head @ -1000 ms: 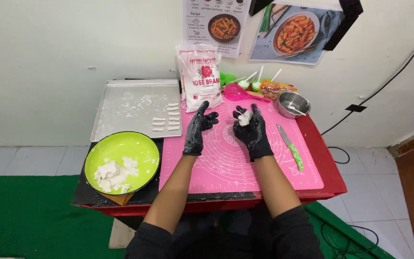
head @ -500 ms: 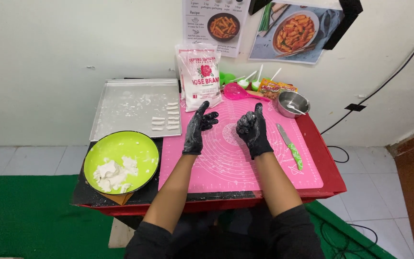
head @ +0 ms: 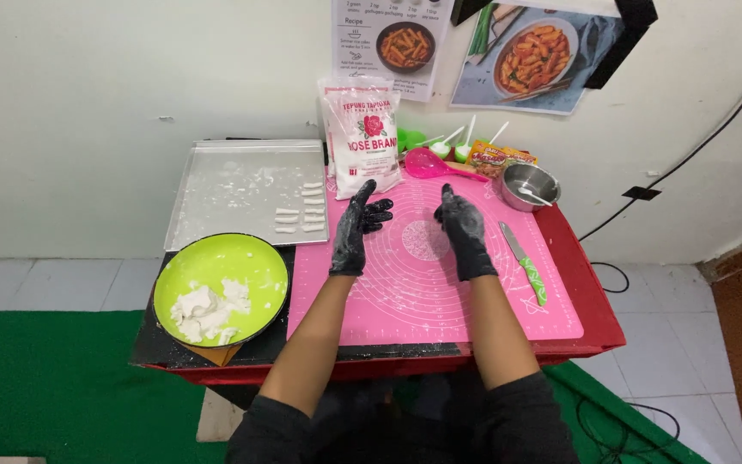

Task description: Rolling dough into thin cylinders and cutting them into small, uniform rice cake pieces using a knife on a silicone mat.

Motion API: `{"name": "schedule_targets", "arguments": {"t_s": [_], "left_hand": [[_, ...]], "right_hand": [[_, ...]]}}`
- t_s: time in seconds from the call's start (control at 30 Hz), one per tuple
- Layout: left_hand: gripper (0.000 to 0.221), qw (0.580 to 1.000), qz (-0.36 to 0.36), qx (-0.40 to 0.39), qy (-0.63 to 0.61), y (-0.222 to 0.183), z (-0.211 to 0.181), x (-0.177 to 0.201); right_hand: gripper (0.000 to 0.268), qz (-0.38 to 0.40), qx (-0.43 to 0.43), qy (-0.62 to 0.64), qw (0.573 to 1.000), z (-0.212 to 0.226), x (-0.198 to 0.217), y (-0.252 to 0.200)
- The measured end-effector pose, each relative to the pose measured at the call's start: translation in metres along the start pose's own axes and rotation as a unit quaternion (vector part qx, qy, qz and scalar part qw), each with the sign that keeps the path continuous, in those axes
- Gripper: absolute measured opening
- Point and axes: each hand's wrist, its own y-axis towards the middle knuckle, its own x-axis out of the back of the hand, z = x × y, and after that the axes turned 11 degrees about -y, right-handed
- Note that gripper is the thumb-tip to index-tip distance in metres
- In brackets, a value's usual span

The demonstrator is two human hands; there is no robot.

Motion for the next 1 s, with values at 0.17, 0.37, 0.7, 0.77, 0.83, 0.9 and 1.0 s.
{"name": "schedule_targets", "arguments": {"t_s": [0.17,0.37,0.7,0.77,0.83,0.9,1.0], "left_hand": [[0.069,1.000,-0.009,0.001,0.003,-0.003,-0.004,-0.004],[0.068,1.000,-0.018,0.003,0.003,-0.001,-0.006,-0.003],[0.065,0.999,-0.016,0.029,0.003,-0.003,-0.012,-0.007],[0.065,0.999,-0.014,0.033,0.002,-0.003,-0.013,-0.007],[0.065,0.999,-0.015,0.034,0.000,-0.002,-0.010,-0.006],[0.064,0.999,-0.016,0.035,-0.002,0.003,-0.006,-0.003],[0.065,0.999,-0.010,0.051,-0.003,0.008,0.001,0.004]], "right_hand": [[0.058,-0.028,0.150,-0.112,0.982,-0.001,0.037,-0.023],[0.057,0.093,0.077,0.173,0.978,0.036,0.052,-0.066],[0.080,0.164,0.018,0.174,0.971,0.036,0.048,-0.054],[0.076,0.199,0.031,0.142,0.969,0.044,0.053,-0.059],[0.074,0.204,0.031,0.128,0.970,0.050,0.054,-0.068],[0.073,0.208,0.030,0.114,0.971,0.058,0.060,-0.078],[0.069,0.187,0.083,0.028,0.978,0.074,0.074,-0.092]]}}
